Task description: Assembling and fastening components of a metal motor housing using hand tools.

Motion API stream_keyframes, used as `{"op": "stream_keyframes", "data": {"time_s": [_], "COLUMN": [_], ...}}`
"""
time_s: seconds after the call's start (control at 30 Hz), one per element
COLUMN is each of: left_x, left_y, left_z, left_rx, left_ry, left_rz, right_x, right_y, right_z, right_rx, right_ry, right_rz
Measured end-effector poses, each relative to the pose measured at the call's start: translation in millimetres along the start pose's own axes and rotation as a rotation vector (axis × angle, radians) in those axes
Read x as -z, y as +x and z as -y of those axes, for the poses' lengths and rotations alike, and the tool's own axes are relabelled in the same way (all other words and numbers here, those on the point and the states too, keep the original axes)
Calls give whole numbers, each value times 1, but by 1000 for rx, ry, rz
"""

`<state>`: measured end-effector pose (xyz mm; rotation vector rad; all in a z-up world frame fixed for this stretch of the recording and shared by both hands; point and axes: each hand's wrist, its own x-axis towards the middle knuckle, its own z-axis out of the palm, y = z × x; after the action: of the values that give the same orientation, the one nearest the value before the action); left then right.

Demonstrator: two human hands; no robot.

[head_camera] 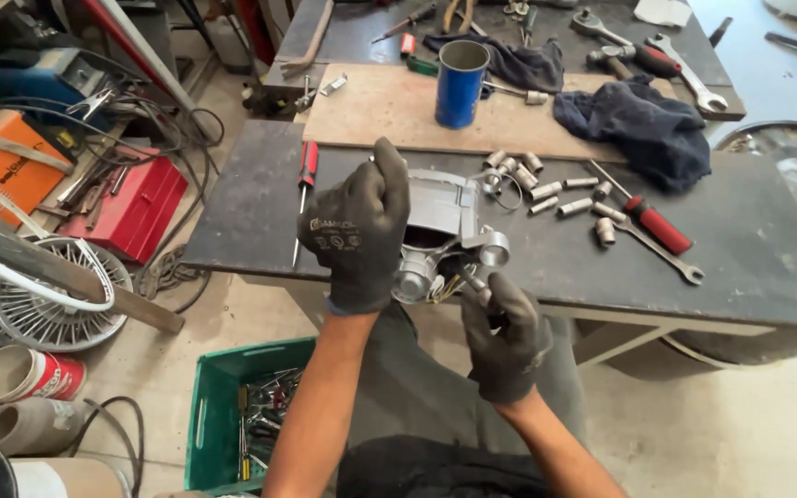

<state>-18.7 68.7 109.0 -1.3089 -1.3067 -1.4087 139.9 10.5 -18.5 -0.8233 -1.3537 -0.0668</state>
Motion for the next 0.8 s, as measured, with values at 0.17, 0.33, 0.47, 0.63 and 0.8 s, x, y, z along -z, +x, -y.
{"op": "stream_keyframes", "data": {"time_s": [0.17,0.33,0.47,0.63,0.8], "left_x": [-4,2,4,-2,-5], "left_y": [-5,-8,-6,-7,-8], "left_z": [0,1,1,1,2], "left_rx": [18,38,31,54,75], "left_ry": [-22,15,-18,-1,38], "left_rz": [-20,-16,-9,14,15], "right_x": [0,1,4,3,-1], "right_y": [-11,-12,-3,-19,-13], "right_z": [34,45,49,37,39], "right_rx": [-22,-573,-695,-692,-634], "right_ry": [-61,86,258,283,313], "right_rz": [180,231,183,165,95]}}
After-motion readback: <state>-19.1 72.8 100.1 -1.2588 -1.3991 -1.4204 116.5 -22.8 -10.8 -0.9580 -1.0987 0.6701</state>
